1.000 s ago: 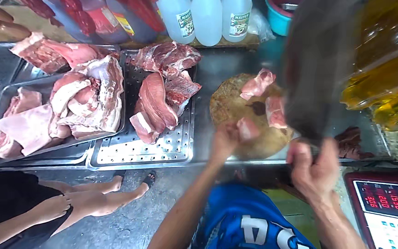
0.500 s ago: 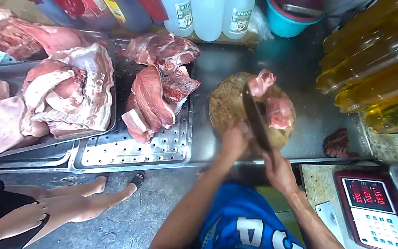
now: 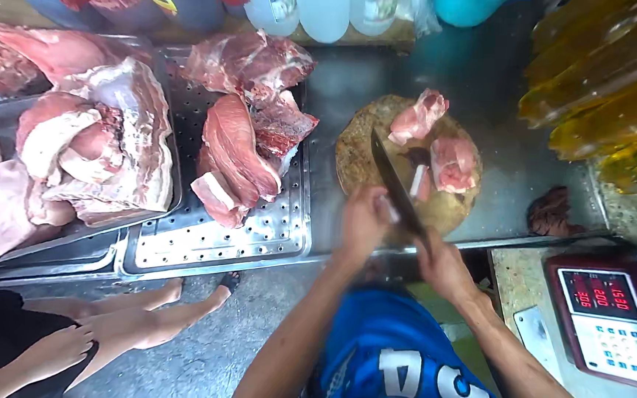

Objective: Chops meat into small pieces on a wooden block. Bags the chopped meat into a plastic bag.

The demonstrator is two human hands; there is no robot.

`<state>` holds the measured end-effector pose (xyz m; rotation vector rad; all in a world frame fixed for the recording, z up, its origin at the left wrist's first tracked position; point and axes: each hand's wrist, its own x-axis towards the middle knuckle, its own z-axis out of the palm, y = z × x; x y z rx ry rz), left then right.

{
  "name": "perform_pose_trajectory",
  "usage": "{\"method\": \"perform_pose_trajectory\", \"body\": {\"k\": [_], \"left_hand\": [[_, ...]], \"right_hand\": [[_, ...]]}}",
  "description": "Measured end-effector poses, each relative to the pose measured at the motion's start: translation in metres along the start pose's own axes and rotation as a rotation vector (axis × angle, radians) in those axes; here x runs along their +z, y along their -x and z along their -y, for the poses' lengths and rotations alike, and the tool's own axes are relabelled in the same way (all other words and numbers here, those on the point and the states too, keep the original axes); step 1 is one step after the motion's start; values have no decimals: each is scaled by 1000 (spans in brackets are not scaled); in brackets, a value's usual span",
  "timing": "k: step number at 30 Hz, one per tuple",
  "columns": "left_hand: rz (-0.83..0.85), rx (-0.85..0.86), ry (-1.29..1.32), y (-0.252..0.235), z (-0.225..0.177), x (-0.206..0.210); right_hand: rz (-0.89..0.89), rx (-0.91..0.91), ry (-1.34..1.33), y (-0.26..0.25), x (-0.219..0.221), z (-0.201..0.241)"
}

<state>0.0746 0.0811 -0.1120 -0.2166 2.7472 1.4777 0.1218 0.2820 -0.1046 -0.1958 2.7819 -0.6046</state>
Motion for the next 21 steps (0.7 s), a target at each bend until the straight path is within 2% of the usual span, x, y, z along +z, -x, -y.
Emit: {"method": "perform_pose_trajectory", "body": {"k": [3, 8, 10, 13, 16, 18, 21], "left_hand": [[204, -17, -185, -7, -2, 17], [149, -52, -44, -4, 5, 3], [113, 11, -116, -3, 7, -7], [170, 222, -281, -12, 10, -14], [264, 399, -414, -27, -1, -13], [291, 415, -446, -39, -13, -9], [307, 300, -474, -53, -23, -4]], "right_hand": [[-93, -44, -32, 7, 13, -8], [-480, -160, -197, 18, 29, -23], [-575, -201, -280, 21, 27, -31], [-644, -216, -328, 26, 32, -47], [-656, -131, -256, 30, 53, -60], [-623, -46, -216, 30, 60, -61], [-533, 10, -219, 33, 51, -53]]}}
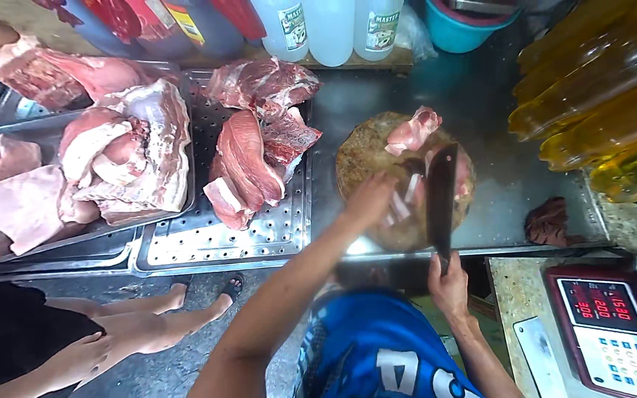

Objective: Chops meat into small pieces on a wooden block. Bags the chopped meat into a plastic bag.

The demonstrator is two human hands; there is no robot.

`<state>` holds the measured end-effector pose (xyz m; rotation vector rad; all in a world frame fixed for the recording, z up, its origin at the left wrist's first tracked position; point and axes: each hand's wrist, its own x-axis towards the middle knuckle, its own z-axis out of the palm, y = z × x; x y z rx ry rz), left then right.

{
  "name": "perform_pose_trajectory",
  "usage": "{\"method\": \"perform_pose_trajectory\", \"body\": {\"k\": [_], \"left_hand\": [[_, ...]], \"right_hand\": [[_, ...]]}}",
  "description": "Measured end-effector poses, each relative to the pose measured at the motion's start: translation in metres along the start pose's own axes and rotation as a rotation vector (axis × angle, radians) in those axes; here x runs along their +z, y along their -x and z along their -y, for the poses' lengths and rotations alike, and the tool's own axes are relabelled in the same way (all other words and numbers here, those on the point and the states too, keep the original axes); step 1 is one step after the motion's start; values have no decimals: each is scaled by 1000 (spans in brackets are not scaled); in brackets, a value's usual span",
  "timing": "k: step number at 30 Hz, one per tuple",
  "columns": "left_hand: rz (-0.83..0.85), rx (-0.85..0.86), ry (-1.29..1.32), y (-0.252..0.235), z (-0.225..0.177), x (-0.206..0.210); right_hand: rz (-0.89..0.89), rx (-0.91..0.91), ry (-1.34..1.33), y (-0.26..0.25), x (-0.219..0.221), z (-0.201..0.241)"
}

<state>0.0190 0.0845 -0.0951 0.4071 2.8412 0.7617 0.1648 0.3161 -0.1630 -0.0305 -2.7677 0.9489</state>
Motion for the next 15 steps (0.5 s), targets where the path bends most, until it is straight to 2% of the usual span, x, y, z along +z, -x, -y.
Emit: {"method": "perform_pose_trajectory", "body": {"k": [3, 5, 8, 10, 12, 15], "left_hand": [[-112, -162, 120, 3, 1, -8], [-271, -256, 251, 14, 11, -15], [-502, -335, 408, 35, 29, -12], [-619, -358, 462, 42, 33, -7], [-669, -357, 476, 43, 31, -2], [-543, -351, 483, 42, 13, 6]], "right_hand": [[96, -11, -58, -12, -26, 17], [11, -135, -133, -28, -50, 42], [-209, -349, -251, -57, -91, 101], [-251, -406, -246, -69, -102, 123], [-106, -363, -77, -63, -82, 106], [408, -51, 239, -47, -32, 62]]}}
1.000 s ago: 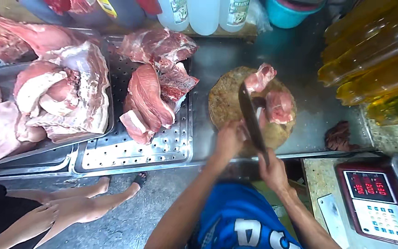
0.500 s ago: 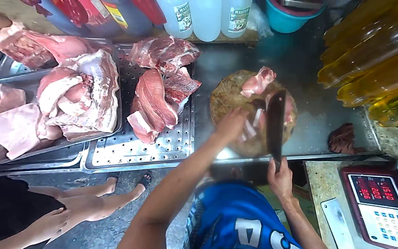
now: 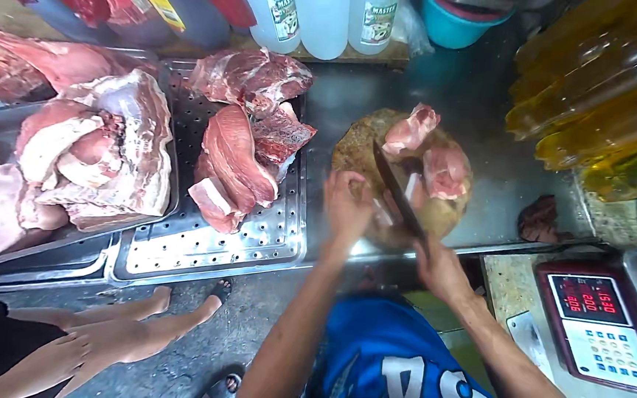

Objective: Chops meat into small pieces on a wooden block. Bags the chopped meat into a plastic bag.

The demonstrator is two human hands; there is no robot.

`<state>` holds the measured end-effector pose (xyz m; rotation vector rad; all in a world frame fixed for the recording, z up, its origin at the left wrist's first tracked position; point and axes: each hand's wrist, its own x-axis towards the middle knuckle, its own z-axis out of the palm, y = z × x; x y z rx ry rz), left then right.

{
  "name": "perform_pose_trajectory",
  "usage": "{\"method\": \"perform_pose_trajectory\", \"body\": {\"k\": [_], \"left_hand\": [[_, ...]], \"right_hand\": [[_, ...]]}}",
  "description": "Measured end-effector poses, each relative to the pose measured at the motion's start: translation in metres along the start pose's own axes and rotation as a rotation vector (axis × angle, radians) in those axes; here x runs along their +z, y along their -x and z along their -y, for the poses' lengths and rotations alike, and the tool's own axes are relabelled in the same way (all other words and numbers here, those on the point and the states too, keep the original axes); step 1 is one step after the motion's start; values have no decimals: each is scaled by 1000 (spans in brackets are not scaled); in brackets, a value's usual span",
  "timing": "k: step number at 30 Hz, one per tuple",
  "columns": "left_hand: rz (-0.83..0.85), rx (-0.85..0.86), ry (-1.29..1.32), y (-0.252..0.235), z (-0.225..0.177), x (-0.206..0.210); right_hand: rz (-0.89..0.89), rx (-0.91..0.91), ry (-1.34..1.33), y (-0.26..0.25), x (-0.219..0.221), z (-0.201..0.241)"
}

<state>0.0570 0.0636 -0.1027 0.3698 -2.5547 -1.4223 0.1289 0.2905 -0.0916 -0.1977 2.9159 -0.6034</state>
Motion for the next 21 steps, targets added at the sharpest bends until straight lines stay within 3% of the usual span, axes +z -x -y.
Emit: {"method": "perform_pose_trajectory", "body": {"k": [4, 11, 15, 18, 21], "left_hand": [[262, 59, -222, 8, -11, 39], [426, 66, -397, -3, -21, 42], [372, 92, -227, -13, -22, 24], [458, 331, -256, -29, -28, 17], [729, 602, -494, -40, -26, 24]], "right_hand": [[182, 109, 99, -5, 2, 5], [-293, -82, -247, 10, 45, -39], [-360, -193, -581, 12, 36, -38], [-378, -272, -716, 12, 16, -32], [-427, -275, -722, 13, 13, -36]]}}
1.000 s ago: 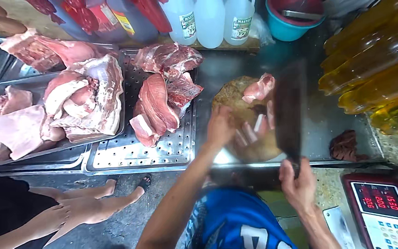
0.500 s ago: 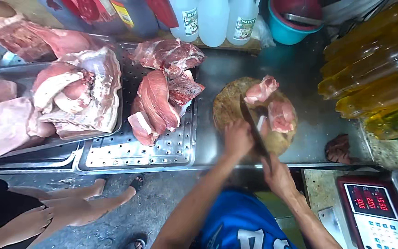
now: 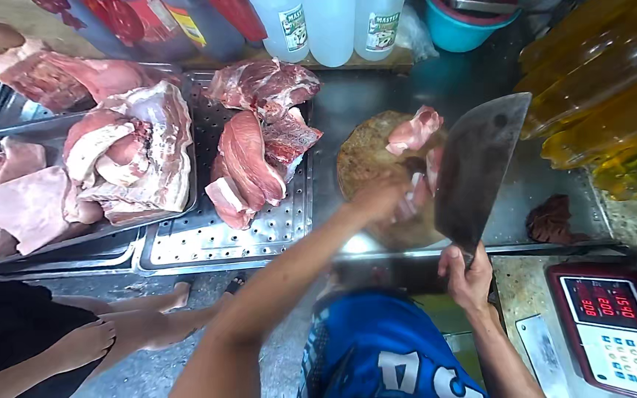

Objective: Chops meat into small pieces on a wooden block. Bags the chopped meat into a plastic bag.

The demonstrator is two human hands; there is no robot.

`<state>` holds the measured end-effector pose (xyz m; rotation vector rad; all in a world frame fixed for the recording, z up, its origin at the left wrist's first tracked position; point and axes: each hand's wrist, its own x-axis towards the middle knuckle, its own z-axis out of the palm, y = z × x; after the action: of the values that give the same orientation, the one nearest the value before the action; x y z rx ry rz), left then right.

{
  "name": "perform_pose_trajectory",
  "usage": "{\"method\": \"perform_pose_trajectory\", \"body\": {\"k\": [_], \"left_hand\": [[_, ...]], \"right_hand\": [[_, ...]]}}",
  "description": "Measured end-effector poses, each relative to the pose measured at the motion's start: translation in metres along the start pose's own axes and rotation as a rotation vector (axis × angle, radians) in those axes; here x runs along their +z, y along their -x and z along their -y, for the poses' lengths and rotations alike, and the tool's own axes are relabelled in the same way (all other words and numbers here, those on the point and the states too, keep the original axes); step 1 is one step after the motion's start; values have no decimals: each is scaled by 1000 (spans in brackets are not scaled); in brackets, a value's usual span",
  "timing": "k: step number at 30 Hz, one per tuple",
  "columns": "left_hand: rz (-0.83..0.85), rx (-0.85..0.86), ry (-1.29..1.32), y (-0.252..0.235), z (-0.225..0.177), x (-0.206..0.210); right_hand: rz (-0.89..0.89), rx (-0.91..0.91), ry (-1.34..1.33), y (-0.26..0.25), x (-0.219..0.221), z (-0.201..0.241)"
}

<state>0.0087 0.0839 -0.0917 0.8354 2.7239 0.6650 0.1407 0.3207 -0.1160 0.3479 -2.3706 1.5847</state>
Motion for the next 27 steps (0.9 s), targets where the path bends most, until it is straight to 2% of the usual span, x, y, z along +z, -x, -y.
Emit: {"method": "perform_pose_trajectory", "body": {"k": [3, 7, 10, 14, 17, 18, 22, 27], "left_hand": [[181, 105, -142, 8, 8, 0], [215, 31, -193, 35, 13, -5], [43, -91, -139, 44, 16, 19], [-247, -425, 21, 41, 2, 55], [-528, -476, 140, 51, -4, 71], [-574, -474, 176, 59, -6, 72], [-543, -464, 249, 85, -14, 78], [-589, -413, 302, 75, -21, 88]], "right_hand": [[-25, 55, 87, 9, -1, -18], [26, 228, 241, 35, 2, -52], [47, 292, 255, 40, 3, -54], [116, 289, 439, 27, 1, -30], [225, 238, 588, 14, -2, -7], [262, 232, 623, 10, -4, -2], [344, 314, 643, -3, -9, 15], [421, 500, 516, -11, -7, 27]]}}
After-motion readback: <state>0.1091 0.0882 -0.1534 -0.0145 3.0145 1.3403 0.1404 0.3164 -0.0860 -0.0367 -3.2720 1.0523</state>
